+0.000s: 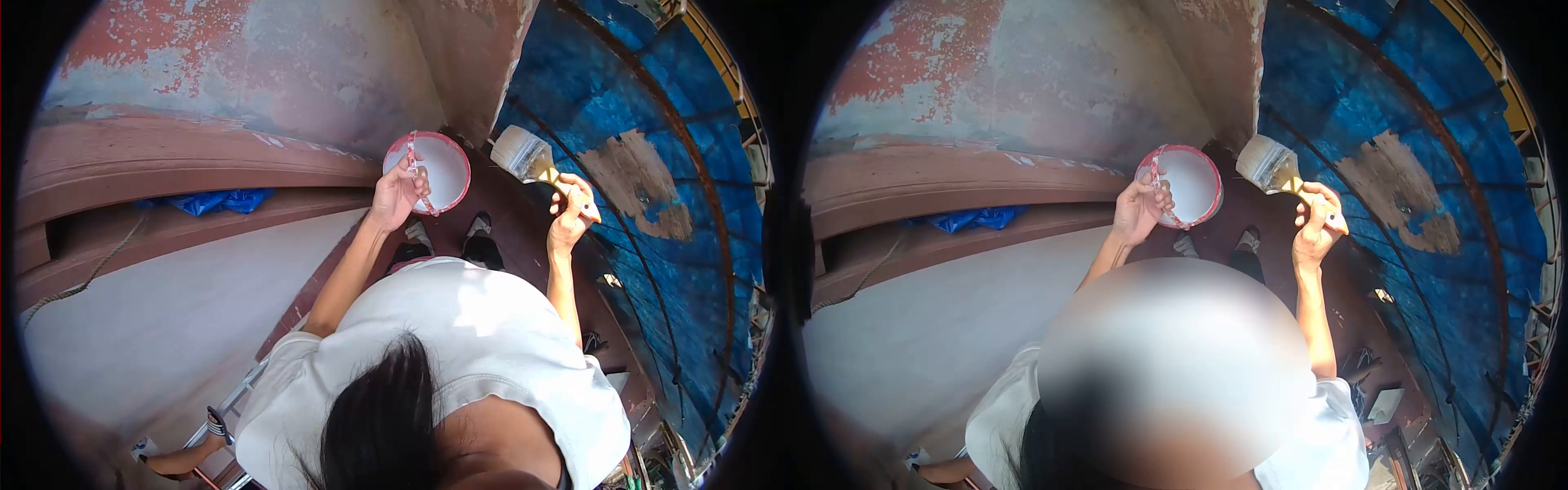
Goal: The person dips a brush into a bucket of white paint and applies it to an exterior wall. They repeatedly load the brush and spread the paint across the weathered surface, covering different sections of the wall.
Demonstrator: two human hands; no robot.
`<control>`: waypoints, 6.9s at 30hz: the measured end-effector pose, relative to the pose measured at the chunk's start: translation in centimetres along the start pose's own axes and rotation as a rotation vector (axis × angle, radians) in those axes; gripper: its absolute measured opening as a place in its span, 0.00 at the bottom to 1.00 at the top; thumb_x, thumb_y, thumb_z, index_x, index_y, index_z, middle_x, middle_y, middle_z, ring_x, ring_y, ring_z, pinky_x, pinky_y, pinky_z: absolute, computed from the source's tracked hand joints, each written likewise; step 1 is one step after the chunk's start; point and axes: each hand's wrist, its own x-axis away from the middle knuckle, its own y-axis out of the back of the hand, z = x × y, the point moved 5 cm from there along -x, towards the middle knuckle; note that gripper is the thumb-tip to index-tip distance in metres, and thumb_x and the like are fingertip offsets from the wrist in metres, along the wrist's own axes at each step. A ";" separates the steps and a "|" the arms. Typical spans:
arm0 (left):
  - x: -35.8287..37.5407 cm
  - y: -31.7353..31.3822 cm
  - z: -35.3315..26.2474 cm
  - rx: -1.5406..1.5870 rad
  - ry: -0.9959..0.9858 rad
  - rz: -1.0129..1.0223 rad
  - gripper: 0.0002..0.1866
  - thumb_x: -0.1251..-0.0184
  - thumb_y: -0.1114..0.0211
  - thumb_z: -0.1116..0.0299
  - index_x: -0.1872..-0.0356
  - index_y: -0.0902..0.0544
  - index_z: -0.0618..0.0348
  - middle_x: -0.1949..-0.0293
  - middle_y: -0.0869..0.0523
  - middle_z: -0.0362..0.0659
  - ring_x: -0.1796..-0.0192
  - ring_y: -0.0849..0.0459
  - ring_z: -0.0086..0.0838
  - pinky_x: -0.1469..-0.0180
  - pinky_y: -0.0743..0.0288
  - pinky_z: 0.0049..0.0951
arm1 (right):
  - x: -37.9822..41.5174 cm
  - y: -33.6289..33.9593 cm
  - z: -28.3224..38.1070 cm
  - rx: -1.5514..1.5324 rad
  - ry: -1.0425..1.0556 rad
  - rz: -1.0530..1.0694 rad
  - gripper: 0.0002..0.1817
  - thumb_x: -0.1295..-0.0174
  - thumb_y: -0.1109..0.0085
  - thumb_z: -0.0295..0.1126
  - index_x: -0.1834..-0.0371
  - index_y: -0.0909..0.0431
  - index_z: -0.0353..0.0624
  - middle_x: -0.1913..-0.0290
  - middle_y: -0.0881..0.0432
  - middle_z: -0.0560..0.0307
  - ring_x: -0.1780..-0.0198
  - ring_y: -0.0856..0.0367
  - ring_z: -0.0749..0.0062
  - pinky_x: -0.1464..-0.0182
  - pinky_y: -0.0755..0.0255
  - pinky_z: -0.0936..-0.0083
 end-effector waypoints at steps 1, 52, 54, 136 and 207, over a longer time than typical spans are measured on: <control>0.5 -1.1 -0.4 0.043 -0.002 0.024 0.18 0.38 0.51 0.67 0.47 0.30 0.60 0.74 0.32 0.38 0.70 0.34 0.24 0.59 0.38 0.28 | 0.2 1.3 0.2 0.034 -0.009 -0.010 0.13 0.31 0.50 0.35 0.58 0.22 0.37 0.62 0.18 0.58 0.73 0.25 0.87 0.76 0.34 0.91; 0.4 0.6 -6.2 -0.076 0.194 0.405 0.25 0.35 0.48 0.56 0.43 0.31 0.63 0.58 0.24 0.43 0.61 0.26 0.29 0.51 0.32 0.33 | 7.6 -14.9 1.1 0.468 -0.020 0.214 0.13 0.30 0.44 0.35 0.57 0.19 0.33 0.74 0.20 0.62 0.74 0.28 0.84 0.70 0.31 0.84; 0.4 1.0 -6.4 -0.077 0.176 0.384 0.25 0.35 0.49 0.55 0.43 0.31 0.63 0.59 0.24 0.43 0.62 0.26 0.29 0.51 0.32 0.33 | 7.8 -13.4 0.1 0.416 -0.078 0.117 0.15 0.29 0.46 0.39 0.58 0.17 0.38 0.73 0.18 0.62 0.74 0.24 0.85 0.72 0.31 0.86; -0.1 2.1 -10.0 -0.021 0.125 0.432 0.33 0.36 0.50 0.43 0.42 0.31 0.62 0.55 0.27 0.43 0.62 0.28 0.27 0.52 0.36 0.32 | 9.1 -14.6 -0.5 0.327 -0.128 0.100 0.07 0.36 0.40 0.29 0.60 0.21 0.36 0.64 0.17 0.60 0.63 0.20 0.81 0.58 0.24 0.80; 0.2 3.0 -10.3 0.112 0.125 0.354 0.27 0.36 0.47 0.45 0.48 0.28 0.59 0.57 0.26 0.43 0.60 0.29 0.30 0.53 0.36 0.34 | -2.5 -26.4 23.2 1.226 1.527 0.086 0.11 0.46 0.39 0.26 0.59 0.24 0.50 0.46 0.20 0.54 0.47 0.18 0.63 0.52 0.19 0.70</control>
